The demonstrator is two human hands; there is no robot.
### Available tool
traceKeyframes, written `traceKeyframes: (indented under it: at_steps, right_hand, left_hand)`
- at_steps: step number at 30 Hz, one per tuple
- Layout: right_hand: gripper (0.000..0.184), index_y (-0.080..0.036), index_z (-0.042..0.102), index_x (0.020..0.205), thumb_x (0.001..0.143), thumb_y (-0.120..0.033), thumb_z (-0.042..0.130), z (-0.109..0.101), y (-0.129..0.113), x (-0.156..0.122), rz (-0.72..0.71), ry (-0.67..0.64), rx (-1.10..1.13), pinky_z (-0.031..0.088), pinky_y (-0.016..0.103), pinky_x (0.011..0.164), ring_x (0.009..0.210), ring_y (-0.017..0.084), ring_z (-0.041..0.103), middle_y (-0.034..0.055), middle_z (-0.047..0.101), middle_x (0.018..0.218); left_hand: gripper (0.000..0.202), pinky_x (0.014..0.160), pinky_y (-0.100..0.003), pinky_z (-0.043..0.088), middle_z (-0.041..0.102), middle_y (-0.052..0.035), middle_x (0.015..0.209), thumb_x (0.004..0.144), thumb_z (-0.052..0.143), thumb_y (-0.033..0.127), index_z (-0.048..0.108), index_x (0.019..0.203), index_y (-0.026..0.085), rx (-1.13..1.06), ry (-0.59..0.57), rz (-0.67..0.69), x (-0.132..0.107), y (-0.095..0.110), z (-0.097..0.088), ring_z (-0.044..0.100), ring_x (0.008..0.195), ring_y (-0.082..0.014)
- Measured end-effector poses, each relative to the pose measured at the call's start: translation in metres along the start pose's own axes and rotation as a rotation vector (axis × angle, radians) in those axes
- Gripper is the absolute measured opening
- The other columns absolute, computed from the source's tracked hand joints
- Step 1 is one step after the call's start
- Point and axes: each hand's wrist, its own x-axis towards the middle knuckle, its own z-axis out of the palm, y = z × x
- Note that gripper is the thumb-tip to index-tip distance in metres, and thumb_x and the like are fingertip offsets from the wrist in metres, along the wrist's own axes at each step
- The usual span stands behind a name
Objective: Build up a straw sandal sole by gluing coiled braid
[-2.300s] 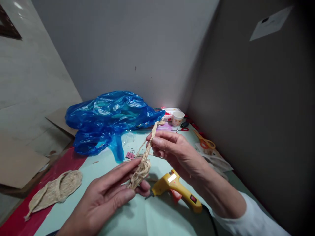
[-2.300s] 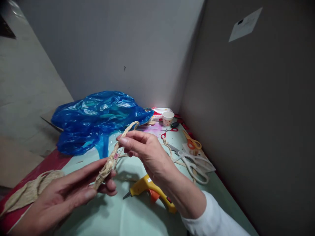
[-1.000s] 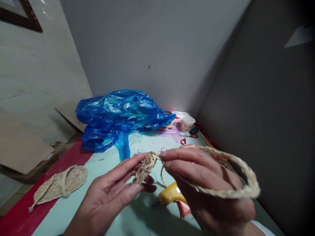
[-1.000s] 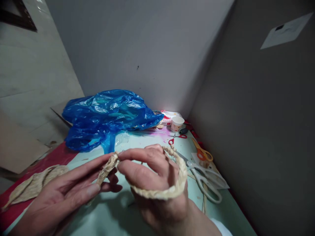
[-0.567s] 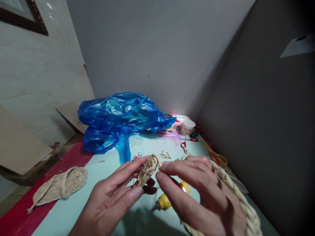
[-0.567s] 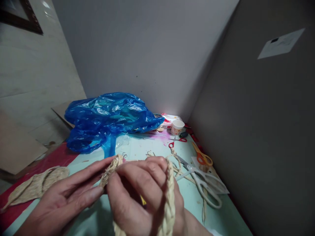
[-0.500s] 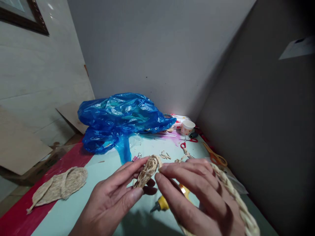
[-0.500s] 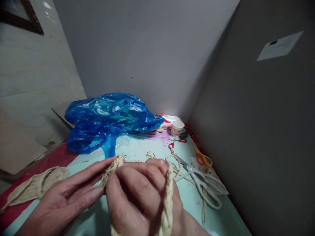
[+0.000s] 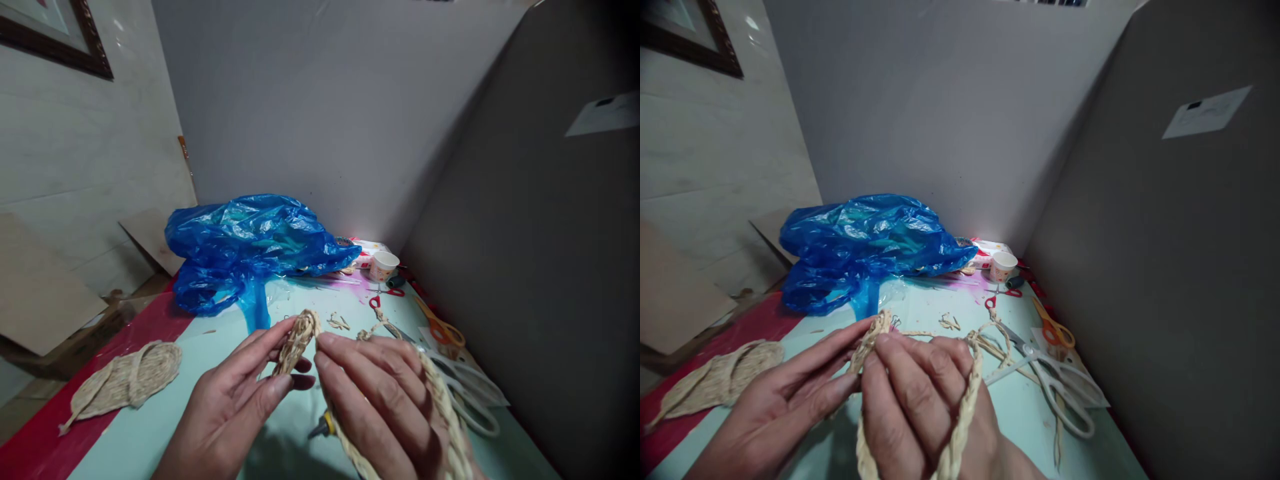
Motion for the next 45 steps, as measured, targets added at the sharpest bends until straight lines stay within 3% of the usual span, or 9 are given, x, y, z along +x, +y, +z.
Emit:
traceKeyframes:
  at_steps: [6,11,14,20,26,30,36,45]
  right_hand:
    - [0.024,-0.015,0.073,0.112,0.095,-0.016,0.056,-0.013,0.004,0.01,-0.151,-0.138,-0.074,0.057,0.03,0.086,0.111,0.02,0.068,0.0102,0.073,0.117]
    - [0.026,-0.01,0.073,0.11,0.094,-0.012,0.053,0.005,-0.003,0.004,-0.112,0.0,-0.042,0.054,0.034,0.084,0.113,0.022,0.067,0.0095,0.074,0.114]
    - [0.029,-0.007,0.072,0.113,0.096,-0.012,0.049,0.019,-0.007,-0.004,-0.063,0.064,-0.004,0.052,0.037,0.087,0.118,0.025,0.064,0.0117,0.072,0.119]
    - [0.032,-0.006,0.071,0.116,0.099,-0.013,0.045,0.019,-0.005,-0.008,-0.09,0.05,0.016,0.05,0.035,0.093,0.115,0.024,0.062,0.0134,0.068,0.124]
    - [0.041,-0.01,0.072,0.115,0.102,-0.011,0.033,0.005,0.001,-0.004,-0.128,-0.145,-0.004,0.041,0.036,0.101,0.116,0.02,0.06,0.011,0.071,0.119]
    - [0.043,-0.007,0.071,0.118,0.1,-0.008,0.032,0.007,0.001,-0.005,-0.143,-0.141,-0.031,0.039,0.038,0.099,0.116,0.021,0.058,0.0132,0.069,0.123]
    - [0.045,-0.003,0.07,0.118,0.101,-0.008,0.029,0.017,-0.002,-0.012,-0.131,-0.023,0.007,0.039,0.039,0.096,0.113,0.023,0.058,0.0158,0.065,0.126]
    - [0.031,-0.008,0.069,0.12,0.095,-0.012,0.051,0.018,-0.006,-0.017,-0.103,-0.022,0.041,0.042,0.041,0.096,0.11,0.023,0.061,0.0137,0.067,0.126]
  left_hand:
    - [0.039,0.103,-0.027,0.054,0.065,-0.0002,0.143,0.082,0.078,0.039,0.076,0.12,0.034,-0.01,-0.035,-0.014,0.001,-0.005,-0.007,0.056,0.135,-0.0311]
    - [0.038,0.109,-0.027,0.048,0.059,0.0015,0.149,0.089,0.072,0.035,0.072,0.126,0.038,0.003,-0.167,0.022,0.008,-0.01,-0.016,0.052,0.139,-0.0276]
    - [0.037,0.11,-0.029,0.047,0.06,0.001,0.148,0.089,0.072,0.034,0.072,0.126,0.039,-0.052,-0.187,0.02,0.01,-0.012,-0.017,0.052,0.138,-0.0275]
    - [0.041,0.11,-0.031,0.047,0.063,-0.0029,0.145,0.086,0.076,0.033,0.072,0.127,0.034,-0.128,-0.172,-0.031,0.007,-0.014,-0.013,0.053,0.137,-0.029]
    - [0.046,0.112,-0.036,0.045,0.061,-0.0051,0.147,0.084,0.078,0.036,0.071,0.129,0.031,-0.145,-0.169,-0.061,0.007,-0.009,-0.011,0.051,0.139,-0.0318]
    - [0.047,0.114,-0.038,0.044,0.067,-0.0068,0.14,0.082,0.078,0.039,0.072,0.127,0.028,-0.215,-0.126,-0.105,0.003,-0.001,-0.007,0.053,0.137,-0.0332]
    - [0.043,0.099,-0.027,0.055,0.072,-0.0041,0.133,0.074,0.086,0.036,0.077,0.116,0.029,-0.214,-0.02,-0.08,0.001,0.003,0.003,0.059,0.131,-0.0305]
    - [0.04,0.09,-0.024,0.058,0.077,-0.0071,0.122,0.074,0.086,0.035,0.079,0.113,0.028,-0.194,-0.005,0.015,0.003,-0.008,0.004,0.068,0.119,-0.0288]
